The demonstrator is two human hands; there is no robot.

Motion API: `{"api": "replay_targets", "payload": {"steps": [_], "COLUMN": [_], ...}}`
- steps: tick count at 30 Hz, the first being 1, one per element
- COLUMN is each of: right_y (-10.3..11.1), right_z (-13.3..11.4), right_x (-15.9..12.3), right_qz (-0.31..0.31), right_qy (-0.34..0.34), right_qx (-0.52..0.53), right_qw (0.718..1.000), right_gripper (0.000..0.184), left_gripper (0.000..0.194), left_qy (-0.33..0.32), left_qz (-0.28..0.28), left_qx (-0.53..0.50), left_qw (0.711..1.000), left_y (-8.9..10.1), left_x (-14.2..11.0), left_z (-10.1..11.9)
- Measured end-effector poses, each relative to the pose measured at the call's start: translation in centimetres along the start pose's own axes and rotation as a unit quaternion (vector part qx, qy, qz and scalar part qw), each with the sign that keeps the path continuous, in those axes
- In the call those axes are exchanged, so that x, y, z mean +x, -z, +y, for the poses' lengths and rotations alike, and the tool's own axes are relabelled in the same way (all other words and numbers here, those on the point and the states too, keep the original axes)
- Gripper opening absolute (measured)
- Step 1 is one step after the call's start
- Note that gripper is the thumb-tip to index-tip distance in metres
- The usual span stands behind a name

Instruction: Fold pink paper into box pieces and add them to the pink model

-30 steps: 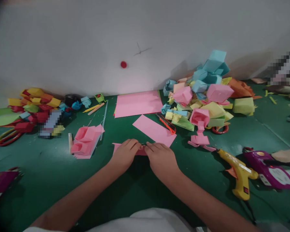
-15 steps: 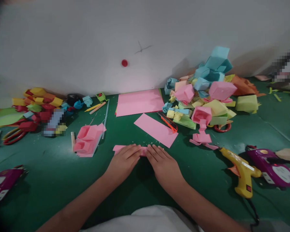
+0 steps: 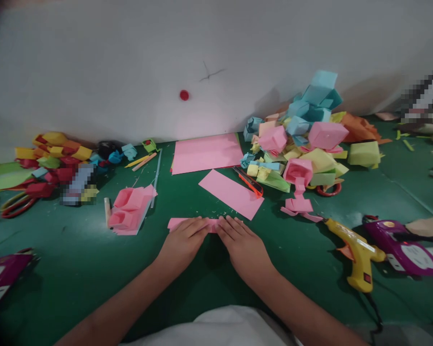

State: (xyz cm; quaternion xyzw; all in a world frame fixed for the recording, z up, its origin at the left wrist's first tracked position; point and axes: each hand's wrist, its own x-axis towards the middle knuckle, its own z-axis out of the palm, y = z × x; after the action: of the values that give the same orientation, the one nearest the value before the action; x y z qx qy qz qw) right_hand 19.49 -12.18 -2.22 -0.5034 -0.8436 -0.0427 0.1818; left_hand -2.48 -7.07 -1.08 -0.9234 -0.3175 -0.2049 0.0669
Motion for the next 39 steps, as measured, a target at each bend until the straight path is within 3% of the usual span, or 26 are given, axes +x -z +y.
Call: {"api": "replay_targets", "payload": {"steps": [25, 33, 39], "right_y": [0.6, 2.0, 3.3], "right_z": [0.0, -0.9, 0.0], "right_x": [-0.1, 0.3, -0.6], "right_qz": [-0.037, -0.054, -0.036], "right_qy": [0.010, -0.048, -0.119], "right_qx": [0.005, -0.021, -0.025], "right_qw": [0.999, 0.997, 0.992], "right_gripper": [0.064, 0.050, 0.044], "left_gripper": [0.036, 0.041, 0.040], "left_qy": [0.043, 0.042, 0.025], "left_qz": [-0.110, -0.122, -0.101], "left_qx": [-0.080, -0.072, -0.063], "left_qw": [0.990, 0.989, 0.993], "left_y": [2.0, 2.0, 1.8], "left_x": [-0.1, 0.0, 0.3], "left_z": [0.4, 0.3, -0.1]}}
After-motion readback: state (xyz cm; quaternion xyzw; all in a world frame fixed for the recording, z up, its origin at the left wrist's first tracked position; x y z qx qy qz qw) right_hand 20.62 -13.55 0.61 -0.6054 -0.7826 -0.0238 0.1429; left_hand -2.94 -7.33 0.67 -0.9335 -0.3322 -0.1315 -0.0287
